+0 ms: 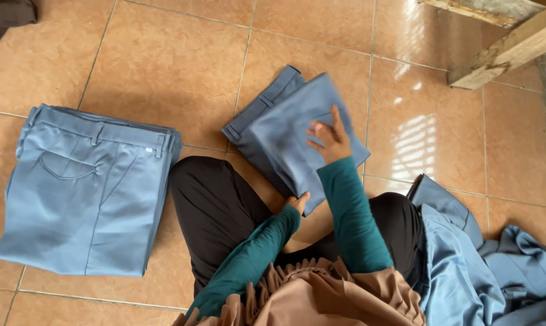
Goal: The person sits on the floor and folds a pair of blue trousers by hand. They smooth the fabric, fold the legs together, and then fold the garment into a compact rectangle before placing it on a stack.
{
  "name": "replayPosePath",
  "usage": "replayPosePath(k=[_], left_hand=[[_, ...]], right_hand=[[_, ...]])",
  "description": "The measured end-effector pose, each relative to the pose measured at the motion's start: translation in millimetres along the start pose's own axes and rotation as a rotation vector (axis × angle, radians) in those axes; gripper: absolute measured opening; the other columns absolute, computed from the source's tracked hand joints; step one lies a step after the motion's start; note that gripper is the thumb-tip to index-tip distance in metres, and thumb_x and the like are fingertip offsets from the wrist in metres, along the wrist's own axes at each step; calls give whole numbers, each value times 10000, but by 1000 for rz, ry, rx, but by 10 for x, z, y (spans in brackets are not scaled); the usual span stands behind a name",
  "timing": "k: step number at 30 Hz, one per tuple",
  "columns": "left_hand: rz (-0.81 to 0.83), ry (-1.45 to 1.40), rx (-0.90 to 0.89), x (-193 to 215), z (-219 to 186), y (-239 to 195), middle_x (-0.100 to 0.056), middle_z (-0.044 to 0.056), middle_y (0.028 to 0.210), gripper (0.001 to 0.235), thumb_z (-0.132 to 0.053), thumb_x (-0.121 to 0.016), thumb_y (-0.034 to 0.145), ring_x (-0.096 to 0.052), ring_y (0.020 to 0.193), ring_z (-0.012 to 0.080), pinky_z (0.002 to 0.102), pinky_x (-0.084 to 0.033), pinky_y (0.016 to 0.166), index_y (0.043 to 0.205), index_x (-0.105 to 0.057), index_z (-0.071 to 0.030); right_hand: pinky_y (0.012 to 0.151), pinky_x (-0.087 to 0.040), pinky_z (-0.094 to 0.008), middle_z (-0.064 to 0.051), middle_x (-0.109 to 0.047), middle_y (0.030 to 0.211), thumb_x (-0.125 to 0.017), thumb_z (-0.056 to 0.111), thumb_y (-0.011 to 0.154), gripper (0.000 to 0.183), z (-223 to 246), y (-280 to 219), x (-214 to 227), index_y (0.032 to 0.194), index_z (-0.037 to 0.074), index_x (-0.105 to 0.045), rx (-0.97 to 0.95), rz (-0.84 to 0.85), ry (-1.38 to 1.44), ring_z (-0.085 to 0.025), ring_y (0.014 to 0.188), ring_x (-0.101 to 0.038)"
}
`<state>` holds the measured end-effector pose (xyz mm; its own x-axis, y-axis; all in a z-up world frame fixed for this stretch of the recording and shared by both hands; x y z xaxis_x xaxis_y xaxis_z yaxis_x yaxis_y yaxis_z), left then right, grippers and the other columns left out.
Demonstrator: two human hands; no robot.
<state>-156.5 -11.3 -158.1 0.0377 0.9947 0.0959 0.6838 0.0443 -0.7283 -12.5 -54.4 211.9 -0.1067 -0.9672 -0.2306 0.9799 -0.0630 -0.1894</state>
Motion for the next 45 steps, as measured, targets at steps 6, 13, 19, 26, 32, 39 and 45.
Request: replayPosePath(k=[6, 13, 19, 26, 32, 39, 45], left_hand=[[230, 82, 0, -155, -373, -322, -664, 232, 1298, 801, -430, -827, 693, -648, 1190, 379, 516, -544, 960, 1345, -644, -2], [303, 632, -551, -14, -639, -361, -783, -18, 1060, 288, -290, -672, 830, -725, 1072, 232, 345, -567, 976, 1095, -785, -276], [-898, 549, -1001, 1484, -2085, -632, -638, -9, 1059, 301, -184, -662, 911, -633, 1002, 214, 373, -535, 873, 1198, -663, -273], [-466, 820, -289, 1541, -1912, 119, -677, 17, 1324, 473, -578, -398, 1036, -640, 1209, 252, 493, -434, 1056, 1403, -500, -298], [-610, 715, -298, 1918, -1889, -145, -702, -34, 1257, 355, -521, -434, 1044, -665, 1170, 215, 474, -498, 1005, 1320, -584, -354], [-692, 822, -547, 1729, -2292, -594, -251, 126, 1643, 691, -305, -606, 990, -266, 1513, 373, 627, -130, 1228, 1588, -260, -283], [-264, 1272, -601, 998, -2364, -399, -130, 19, 1726, 627, -605, -272, 1061, -19, 1593, 302, 586, 58, 1259, 1633, -133, -389]], right_hand=[[1186, -202, -613, -64, -357, 1646, -570, 439, 1038, 659, -1743, -157, 949, 1626, 307, -302, -86, -142, -1393, -321, 1526, -268], [1243, 23, -664, 101, -159, 1712, -457, 403, 931, 774, -1672, -52, 1572, 1631, 466, -131, -201, -59, -1453, -159, 1591, -52], [1194, 50, -728, 189, -150, 1701, -466, 322, 901, 776, -1592, 10, 1747, 1589, 549, -188, -248, -46, -1413, -151, 1590, 7], [1222, 41, -684, 132, -190, 1706, -316, 570, 983, 650, -1612, -58, 1721, 1612, 511, -166, -160, -185, -1478, -159, 1597, -30], [1228, 40, -675, 123, -162, 1713, -301, 635, 1033, 628, -1733, -46, 1696, 1623, 476, -153, -156, -189, -1486, -159, 1595, -27], [1207, 66, -704, 95, -167, 1717, -444, 568, 992, 701, -1849, -1, 1662, 1630, 448, -180, -63, -197, -1488, -181, 1597, -14], [1225, 26, -647, 109, -195, 1712, -462, 552, 1026, 621, -1899, 104, 794, 1607, 447, -268, 257, -173, -1547, -183, 1591, -80]])
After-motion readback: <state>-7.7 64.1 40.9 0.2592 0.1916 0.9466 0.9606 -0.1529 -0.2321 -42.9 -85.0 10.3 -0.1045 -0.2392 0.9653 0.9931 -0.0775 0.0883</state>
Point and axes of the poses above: each hand's wrist, its own y-axis towards the middle knuckle, its own x-axis out of the back of the hand, z = x × y, the point moved 5 cm from there along y, towards the middle knuckle
